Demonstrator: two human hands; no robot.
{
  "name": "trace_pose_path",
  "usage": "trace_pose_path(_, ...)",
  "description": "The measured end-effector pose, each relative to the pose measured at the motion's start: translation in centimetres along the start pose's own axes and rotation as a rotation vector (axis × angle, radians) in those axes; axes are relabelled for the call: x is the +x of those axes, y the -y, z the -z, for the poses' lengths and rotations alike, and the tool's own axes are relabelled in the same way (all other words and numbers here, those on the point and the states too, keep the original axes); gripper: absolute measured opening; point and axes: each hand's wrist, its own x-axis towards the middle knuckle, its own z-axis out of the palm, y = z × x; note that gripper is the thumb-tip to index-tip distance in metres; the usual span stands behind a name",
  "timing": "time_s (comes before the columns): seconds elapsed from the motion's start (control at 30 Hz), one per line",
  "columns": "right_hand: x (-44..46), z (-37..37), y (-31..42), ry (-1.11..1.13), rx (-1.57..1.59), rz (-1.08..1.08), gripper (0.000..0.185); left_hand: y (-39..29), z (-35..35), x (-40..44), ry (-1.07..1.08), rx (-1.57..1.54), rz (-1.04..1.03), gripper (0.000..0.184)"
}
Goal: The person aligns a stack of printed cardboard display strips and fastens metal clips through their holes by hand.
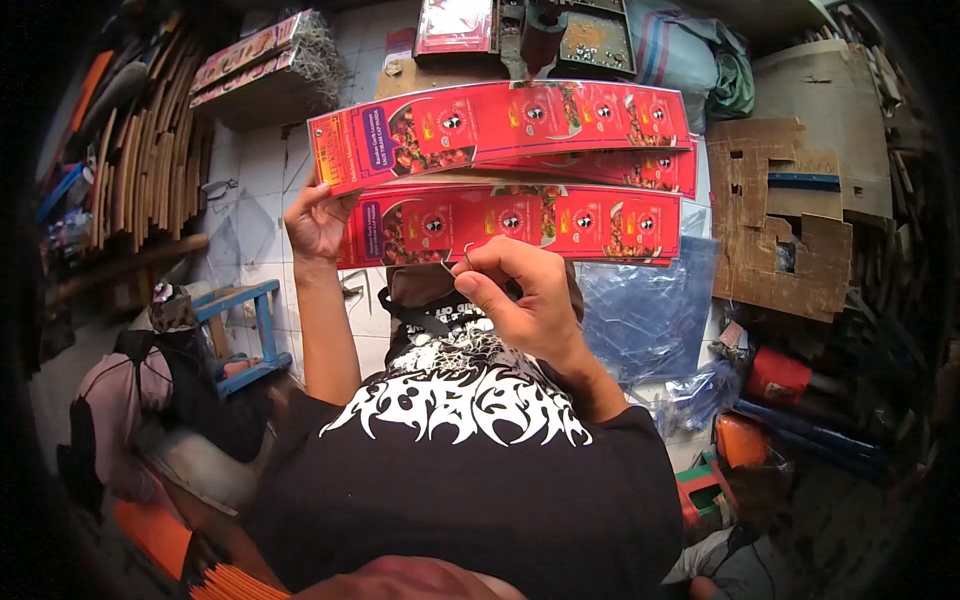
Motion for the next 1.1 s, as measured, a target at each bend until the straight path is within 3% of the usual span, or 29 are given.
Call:
trace_pose_path(0.13, -0.3, 1.4, -0.4, -0.134, 0.120, -0.165, 0.013, -0.2, 0.6, 2.1, -0.062, 0.214, -0.112, 0.048)
trace_pose_path(0.37, -0.4, 5.1, -1.2, -0.404, 0.067, -0.135, 0.012, 0.3, 1.8, 3.1, -0.239, 0.480, -0.147, 0.045)
trace_pose_path(0.83, -0.5, 9.9, -3.8, -0.688, -0.078, -0.124, 0.015, 1.8, 4.1, 3.6, -0.349, 0.501, -0.165, 0.051)
trace_pose_path(0.93, -0.5, 12.1, -5.4, -0.771, -0.234, -0.146, 0.016, 1.9, 2.5, 3.8, -0.359, 0.661, -0.263, 0.055)
trace_pose_path(1.0, -1.5, 15.2, -7.7, -0.854, -0.482, -0.205, 0.022, 1.0, 3.2, 3.2, -0.383, 1.128, -0.360, 0.061)
trace_pose_path(1.03, -2.2, 16.6, -8.9, -0.870, -0.495, -0.203, 0.022, 0.7, 2.9, 2.5, -0.365, 1.118, -0.354, 0.061)
trace_pose_path(1.1, -3.7, 18.9, -10.9, -0.950, -0.821, -0.353, 0.027, 0.3, 2.2, 0.3, -0.515, 1.452, -0.434, 0.057)
